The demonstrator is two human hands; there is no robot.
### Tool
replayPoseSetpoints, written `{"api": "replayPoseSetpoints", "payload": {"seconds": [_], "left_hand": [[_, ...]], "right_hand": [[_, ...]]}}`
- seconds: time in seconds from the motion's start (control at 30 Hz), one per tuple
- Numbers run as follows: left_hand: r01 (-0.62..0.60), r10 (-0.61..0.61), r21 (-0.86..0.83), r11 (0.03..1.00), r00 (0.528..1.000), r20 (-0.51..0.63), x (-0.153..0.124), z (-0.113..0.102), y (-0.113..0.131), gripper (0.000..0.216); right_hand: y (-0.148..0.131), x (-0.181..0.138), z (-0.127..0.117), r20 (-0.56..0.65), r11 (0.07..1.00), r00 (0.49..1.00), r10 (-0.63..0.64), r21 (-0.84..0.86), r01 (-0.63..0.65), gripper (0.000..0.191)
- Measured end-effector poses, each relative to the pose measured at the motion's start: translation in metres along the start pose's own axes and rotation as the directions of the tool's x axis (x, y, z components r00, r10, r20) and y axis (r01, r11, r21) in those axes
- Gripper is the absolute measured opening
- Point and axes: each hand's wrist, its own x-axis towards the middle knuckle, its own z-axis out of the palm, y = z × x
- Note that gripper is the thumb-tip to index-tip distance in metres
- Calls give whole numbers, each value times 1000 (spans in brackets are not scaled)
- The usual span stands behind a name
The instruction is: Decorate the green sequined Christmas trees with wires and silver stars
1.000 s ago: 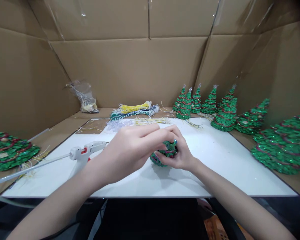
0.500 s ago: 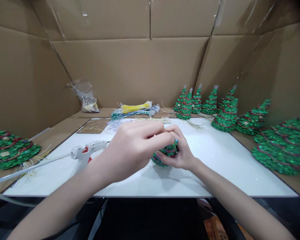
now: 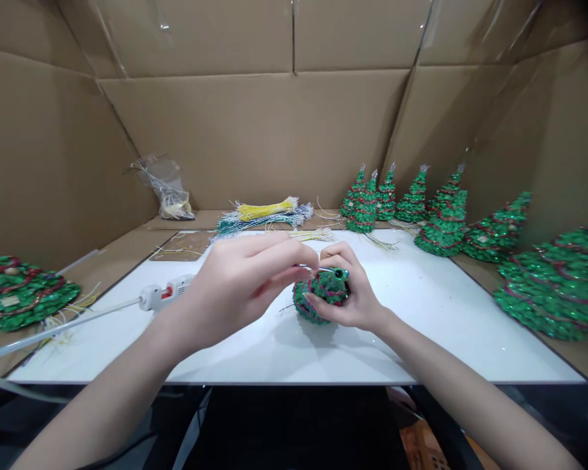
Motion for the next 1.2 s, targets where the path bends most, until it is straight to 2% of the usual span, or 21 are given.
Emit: {"api": "replayPoseSetpoints", "payload": {"seconds": [0.17, 0.27, 0.37, 0.53, 0.73, 0.87, 0.97, 1.1, 1.2], "left_hand": [[-111, 114, 113, 987, 993, -23, 11, 2, 6, 22], [-194, 195, 221, 956, 981, 19, 20, 8, 11, 31], [-223, 213, 228, 948, 975, 66, 24, 13, 12, 31], [-113, 108, 77, 991, 992, 69, 16, 11, 2, 21], [20, -19, -16, 1000, 998, 63, -1, 1, -8, 36], [30, -30, -45, 999, 999, 11, -5, -2, -10, 30], [68, -68, -21, 997, 998, -7, -8, -3, -12, 23], [161, -165, 97, 982, 985, 40, -13, -2, -20, 23], [193, -203, 123, 974, 976, 83, -16, 0, -24, 22]], "right_hand": [[0, 0, 1, 1, 1000, 1000, 0, 10, 0, 33], [1, -1, 1, 8, 1000, 1000, 15, 9, -15, 34], [2, -3, 1, 2, 1000, 1000, 25, 14, -25, 34], [1, -1, 1, -4, 1000, 1000, 11, 19, -11, 36], [-1, 0, -1, 7, 1000, 1000, 17, -23, -17, 32], [0, 0, 0, -3, 1000, 1000, 14, -23, -14, 34], [1, -1, 0, -4, 1000, 1000, 23, -18, -23, 35], [1, -1, 0, -2, 1000, 1000, 23, -1, -23, 35], [1, -1, 0, -2, 1000, 1000, 19, -1, -19, 35]]}}
